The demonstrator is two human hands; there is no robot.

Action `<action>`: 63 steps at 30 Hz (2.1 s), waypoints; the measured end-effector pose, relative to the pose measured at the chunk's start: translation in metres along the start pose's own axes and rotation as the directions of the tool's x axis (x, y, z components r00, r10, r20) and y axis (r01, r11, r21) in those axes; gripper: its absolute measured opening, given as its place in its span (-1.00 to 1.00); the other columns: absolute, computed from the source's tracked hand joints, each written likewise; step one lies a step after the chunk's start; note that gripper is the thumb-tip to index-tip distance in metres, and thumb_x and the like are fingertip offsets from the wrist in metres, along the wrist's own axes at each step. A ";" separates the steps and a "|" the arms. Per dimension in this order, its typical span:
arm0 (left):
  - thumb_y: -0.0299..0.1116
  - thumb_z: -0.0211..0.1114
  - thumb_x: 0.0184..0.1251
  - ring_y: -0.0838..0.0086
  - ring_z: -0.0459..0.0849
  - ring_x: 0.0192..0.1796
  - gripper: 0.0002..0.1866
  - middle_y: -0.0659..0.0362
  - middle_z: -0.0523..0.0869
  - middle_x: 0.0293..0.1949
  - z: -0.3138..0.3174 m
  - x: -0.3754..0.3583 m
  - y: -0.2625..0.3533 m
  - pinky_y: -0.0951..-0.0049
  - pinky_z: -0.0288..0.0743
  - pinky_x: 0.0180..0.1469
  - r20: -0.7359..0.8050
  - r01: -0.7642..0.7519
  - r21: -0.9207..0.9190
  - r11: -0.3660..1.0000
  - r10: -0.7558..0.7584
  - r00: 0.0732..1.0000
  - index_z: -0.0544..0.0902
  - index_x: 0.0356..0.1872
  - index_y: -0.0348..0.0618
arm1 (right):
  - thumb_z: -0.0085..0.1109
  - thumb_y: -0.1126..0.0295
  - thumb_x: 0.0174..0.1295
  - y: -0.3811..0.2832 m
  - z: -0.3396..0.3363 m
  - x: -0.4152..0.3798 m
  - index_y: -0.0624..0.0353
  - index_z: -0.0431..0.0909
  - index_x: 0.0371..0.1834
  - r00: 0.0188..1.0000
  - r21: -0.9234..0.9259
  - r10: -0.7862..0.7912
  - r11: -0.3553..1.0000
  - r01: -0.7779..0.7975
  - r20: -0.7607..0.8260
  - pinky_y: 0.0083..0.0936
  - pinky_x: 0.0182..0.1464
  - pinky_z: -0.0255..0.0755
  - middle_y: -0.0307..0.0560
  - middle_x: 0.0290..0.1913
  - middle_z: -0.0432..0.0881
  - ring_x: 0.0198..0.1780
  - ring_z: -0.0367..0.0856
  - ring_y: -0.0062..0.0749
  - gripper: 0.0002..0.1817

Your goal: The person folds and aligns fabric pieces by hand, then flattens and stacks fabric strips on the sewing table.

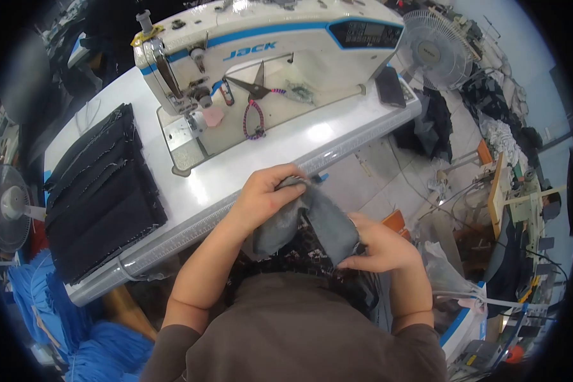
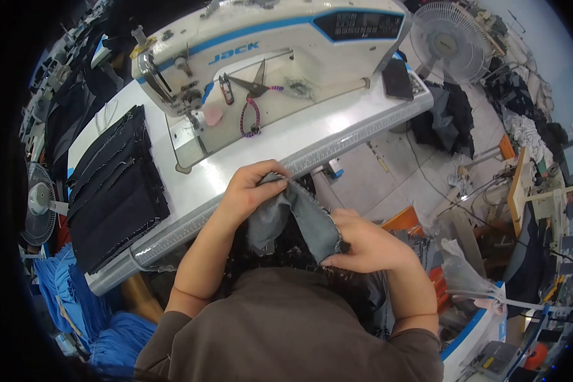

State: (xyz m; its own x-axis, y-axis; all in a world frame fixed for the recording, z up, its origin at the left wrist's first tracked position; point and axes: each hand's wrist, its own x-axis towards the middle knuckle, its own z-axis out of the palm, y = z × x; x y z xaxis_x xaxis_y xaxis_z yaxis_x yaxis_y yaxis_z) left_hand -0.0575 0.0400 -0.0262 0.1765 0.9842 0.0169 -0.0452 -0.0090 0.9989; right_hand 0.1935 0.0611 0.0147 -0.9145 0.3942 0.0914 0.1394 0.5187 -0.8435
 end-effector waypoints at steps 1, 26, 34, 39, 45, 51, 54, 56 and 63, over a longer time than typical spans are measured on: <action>-0.46 0.28 0.20 0.65 0.52 -0.28 -0.82 0.22 0.62 -0.39 -0.001 -0.003 -0.002 0.60 0.40 -0.20 -0.076 -0.067 0.104 0.992 0.075 0.994 0.61 -0.19 -0.27 | 0.38 0.37 -0.08 -0.003 -0.005 -0.001 0.28 0.60 -0.26 1.000 -0.022 -0.011 1.000 0.011 0.003 -0.30 0.05 0.25 0.07 -0.19 0.51 -0.07 0.44 -0.05 -0.68; -0.39 0.22 0.29 0.36 0.45 -0.36 -0.82 0.07 0.43 -0.39 0.054 -0.029 0.003 0.43 0.37 -0.26 -0.057 -0.280 0.228 0.932 0.300 0.952 0.50 -0.19 -0.27 | 0.30 0.50 -0.05 0.020 0.044 0.036 0.16 0.52 -0.34 0.555 -0.175 -0.175 0.983 0.054 -0.814 -0.55 -0.26 0.30 -0.14 -0.35 0.42 -0.32 0.43 -0.42 -0.81; -0.34 0.21 0.28 0.05 0.51 -0.36 -0.81 -0.04 0.50 -0.44 0.044 -0.024 -0.001 0.27 0.41 -0.29 0.017 -0.299 0.268 0.916 0.305 0.952 0.49 -0.38 -0.27 | 0.28 0.40 -0.12 0.013 0.025 0.033 0.16 0.59 -0.28 0.755 -0.490 -0.283 0.870 -0.057 -0.591 -0.41 -0.12 0.31 -0.13 -0.40 0.49 -0.32 0.46 -0.26 -0.73; -0.35 0.19 0.28 0.05 0.51 -0.33 -0.83 -0.04 0.51 -0.41 0.051 -0.025 0.001 0.27 0.42 -0.25 -0.021 -0.336 0.303 0.892 0.358 0.933 0.49 -0.35 -0.27 | 0.26 0.38 -0.11 0.018 0.031 0.031 0.17 0.62 -0.33 0.712 -0.594 -0.380 0.802 -0.065 -0.590 -0.34 -0.07 0.29 -0.15 -0.41 0.52 -0.31 0.47 -0.25 -0.77; -0.36 0.18 0.29 0.07 0.53 -0.23 -0.83 -0.03 0.53 -0.32 0.049 -0.024 -0.002 0.28 0.42 -0.18 -0.091 -0.274 0.223 0.935 0.300 0.950 0.49 -0.28 -0.28 | 0.24 0.36 -0.10 0.017 0.035 0.034 0.18 0.61 -0.33 0.689 -0.522 -0.334 0.850 -0.075 -0.643 -0.31 -0.05 0.27 -0.15 -0.40 0.53 -0.33 0.47 -0.23 -0.77; -0.40 0.18 0.30 0.13 0.51 -0.25 -0.85 -0.01 0.50 -0.35 0.051 -0.024 -0.009 0.33 0.41 -0.14 -0.077 -0.277 0.302 0.912 0.312 0.947 0.49 -0.24 -0.29 | 0.27 0.38 -0.09 0.014 0.033 0.032 0.20 0.55 -0.38 0.745 -0.641 -0.372 0.761 -0.097 -0.554 -0.35 -0.14 0.31 -0.08 -0.41 0.51 -0.29 0.42 -0.15 -0.80; -0.39 0.18 0.31 0.10 0.52 -0.25 -0.85 -0.03 0.50 -0.34 0.052 -0.025 -0.009 0.31 0.41 -0.16 -0.057 -0.225 0.361 0.905 0.262 0.963 0.48 -0.25 -0.29 | 0.26 0.38 -0.07 0.017 0.036 0.033 0.20 0.55 -0.38 0.737 -0.635 -0.361 0.763 -0.119 -0.572 -0.34 -0.13 0.30 -0.08 -0.43 0.50 -0.30 0.42 -0.14 -0.80; -0.34 0.14 0.33 -0.06 0.53 -0.25 -0.81 -0.09 0.53 -0.36 0.054 -0.025 -0.007 0.17 0.42 -0.21 -0.117 -0.273 0.298 0.915 0.319 0.941 0.46 -0.32 -0.28 | 0.27 0.39 -0.08 0.018 0.041 0.035 0.20 0.54 -0.38 0.684 -0.570 -0.346 0.813 -0.123 -0.642 -0.33 -0.11 0.29 -0.08 -0.45 0.50 -0.32 0.43 -0.15 -0.80; -0.33 0.12 0.34 -0.07 0.53 -0.23 -0.82 -0.09 0.54 -0.35 0.045 -0.031 -0.002 0.13 0.43 -0.20 -0.047 -0.233 0.392 0.890 0.273 0.961 0.48 -0.32 -0.26 | 0.26 0.40 -0.08 0.015 0.039 0.036 0.18 0.53 -0.41 0.752 -0.524 -0.285 0.847 -0.094 -0.595 -0.33 -0.09 0.29 -0.11 -0.47 0.49 -0.34 0.45 -0.20 -0.82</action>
State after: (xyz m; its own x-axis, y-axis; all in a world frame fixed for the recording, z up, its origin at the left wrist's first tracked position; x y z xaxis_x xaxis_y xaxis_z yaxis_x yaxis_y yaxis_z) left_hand -0.0184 0.0016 -0.0272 0.1108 0.9516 0.2866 0.3042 -0.3070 0.9018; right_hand 0.1481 0.0540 -0.0154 -0.5011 0.5999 0.6237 0.4029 0.7996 -0.4453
